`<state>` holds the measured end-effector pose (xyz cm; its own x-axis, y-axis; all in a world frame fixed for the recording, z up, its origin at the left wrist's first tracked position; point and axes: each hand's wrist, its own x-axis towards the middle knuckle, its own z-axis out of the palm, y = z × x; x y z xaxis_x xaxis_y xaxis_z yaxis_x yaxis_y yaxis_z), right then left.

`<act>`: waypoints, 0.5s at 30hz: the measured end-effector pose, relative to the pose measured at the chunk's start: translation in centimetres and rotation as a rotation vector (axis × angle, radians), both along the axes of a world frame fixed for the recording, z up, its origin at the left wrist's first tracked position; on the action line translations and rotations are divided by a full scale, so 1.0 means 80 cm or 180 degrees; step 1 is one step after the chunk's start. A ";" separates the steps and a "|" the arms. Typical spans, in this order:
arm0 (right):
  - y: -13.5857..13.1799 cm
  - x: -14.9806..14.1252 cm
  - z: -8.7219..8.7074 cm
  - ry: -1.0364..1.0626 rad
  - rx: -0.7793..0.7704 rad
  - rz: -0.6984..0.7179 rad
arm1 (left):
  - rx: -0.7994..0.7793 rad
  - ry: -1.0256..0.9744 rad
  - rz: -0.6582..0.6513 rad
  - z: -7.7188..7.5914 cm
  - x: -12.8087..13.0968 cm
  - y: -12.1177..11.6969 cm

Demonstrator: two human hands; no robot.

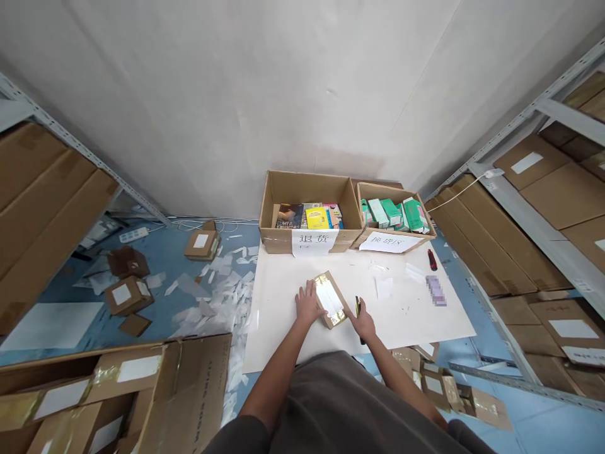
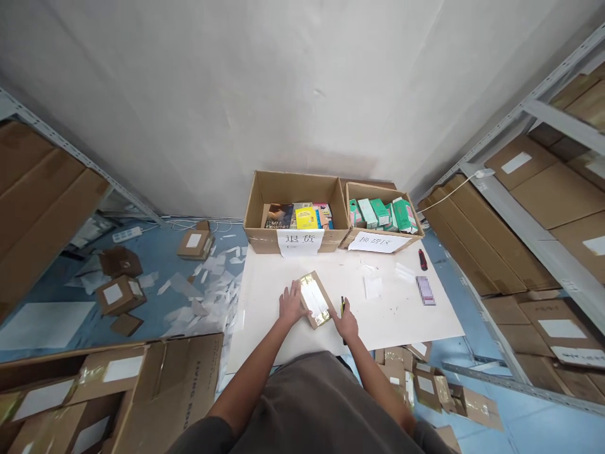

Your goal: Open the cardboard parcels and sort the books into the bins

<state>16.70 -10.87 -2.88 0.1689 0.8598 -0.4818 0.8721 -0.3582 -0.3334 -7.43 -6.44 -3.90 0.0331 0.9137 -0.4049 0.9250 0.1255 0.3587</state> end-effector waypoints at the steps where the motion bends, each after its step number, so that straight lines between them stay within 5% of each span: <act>1: 0.006 -0.006 -0.009 0.0086 -0.0028 -0.0138 | 0.0103 0.0056 -0.0088 0.002 0.004 -0.003; 7: 0.035 -0.009 -0.053 0.0394 -0.0033 -0.0595 | 0.0343 -0.0311 -0.2026 0.009 0.028 -0.010; 15: 0.075 -0.016 -0.070 0.0504 0.0111 -0.0314 | 0.0402 0.0000 -0.2039 0.010 0.028 0.009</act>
<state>15.39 -4.87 -8.45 0.1777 0.8595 -0.4793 0.7691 -0.4251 -0.4773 -5.16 -5.69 -3.13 0.5869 0.7537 -0.2959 0.8027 -0.4937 0.3347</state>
